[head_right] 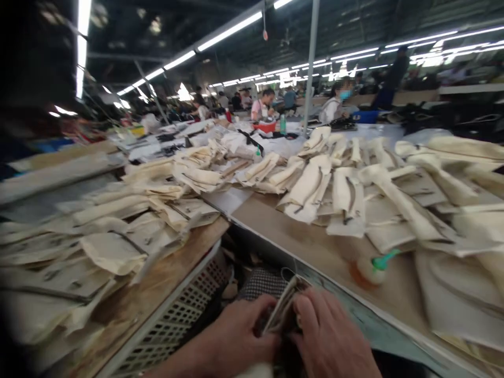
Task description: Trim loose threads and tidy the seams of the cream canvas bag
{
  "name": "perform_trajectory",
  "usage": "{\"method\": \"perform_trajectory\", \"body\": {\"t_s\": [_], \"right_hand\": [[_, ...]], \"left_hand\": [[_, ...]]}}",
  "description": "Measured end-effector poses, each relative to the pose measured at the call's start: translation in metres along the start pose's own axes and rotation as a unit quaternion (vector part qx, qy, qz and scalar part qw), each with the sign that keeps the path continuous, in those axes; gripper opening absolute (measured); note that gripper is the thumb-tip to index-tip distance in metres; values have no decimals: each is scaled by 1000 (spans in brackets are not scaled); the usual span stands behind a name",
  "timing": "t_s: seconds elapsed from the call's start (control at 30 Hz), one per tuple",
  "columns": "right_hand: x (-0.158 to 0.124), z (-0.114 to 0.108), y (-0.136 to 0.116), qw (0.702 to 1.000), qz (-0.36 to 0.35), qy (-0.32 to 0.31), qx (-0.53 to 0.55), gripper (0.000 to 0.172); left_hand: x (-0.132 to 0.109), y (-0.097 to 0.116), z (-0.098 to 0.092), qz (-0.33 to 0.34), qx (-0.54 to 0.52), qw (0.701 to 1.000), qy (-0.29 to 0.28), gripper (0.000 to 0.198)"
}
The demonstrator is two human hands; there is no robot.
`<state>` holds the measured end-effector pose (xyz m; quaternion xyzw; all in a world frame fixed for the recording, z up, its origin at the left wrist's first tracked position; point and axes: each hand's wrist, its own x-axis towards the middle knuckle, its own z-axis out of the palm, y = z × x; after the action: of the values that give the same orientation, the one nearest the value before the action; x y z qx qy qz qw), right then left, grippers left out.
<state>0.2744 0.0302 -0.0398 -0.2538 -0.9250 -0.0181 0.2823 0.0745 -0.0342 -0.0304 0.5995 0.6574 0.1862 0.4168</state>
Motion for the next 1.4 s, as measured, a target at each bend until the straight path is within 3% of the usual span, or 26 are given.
{"method": "perform_trajectory", "body": {"t_s": [0.1, 0.2, 0.3, 0.43, 0.57, 0.8, 0.97, 1.1, 1.27, 1.4], "right_hand": [[10, -11, 4, 997, 46, -8, -55, 38], [19, -16, 16, 996, 84, -18, -36, 45], [22, -19, 27, 987, 118, -55, 95, 46], [25, -22, 32, 941, 171, -121, 264, 40], [28, -27, 25, 945, 134, -132, 267, 38], [42, -30, 28, 977, 48, -152, 139, 33], [58, -28, 38, 973, -7, -218, 77, 22], [69, -27, 39, 968, -38, -241, 50, 24], [74, -22, 44, 966, -38, -236, 100, 20], [70, -14, 52, 934, -2, -236, 268, 16]], "left_hand": [[-5, 14, -6, 16, -8, 1000, -3, 29], [-5, 21, -6, 12, -4, 1000, -3, 23], [-3, 20, -4, 10, 3, 1000, 12, 21], [-1, 17, -4, 9, 5, 1000, 27, 18], [-1, 19, -4, -3, 6, 1000, 22, 19], [-1, 15, 0, 18, 4, 999, 37, 18], [-3, 14, -2, 15, 6, 1000, 25, 19], [-3, 13, -7, 10, 1, 1000, 4, 22], [-7, 11, -11, -4, 13, 1000, 9, 18], [-18, 16, -13, -19, 43, 997, 64, 19]]}}
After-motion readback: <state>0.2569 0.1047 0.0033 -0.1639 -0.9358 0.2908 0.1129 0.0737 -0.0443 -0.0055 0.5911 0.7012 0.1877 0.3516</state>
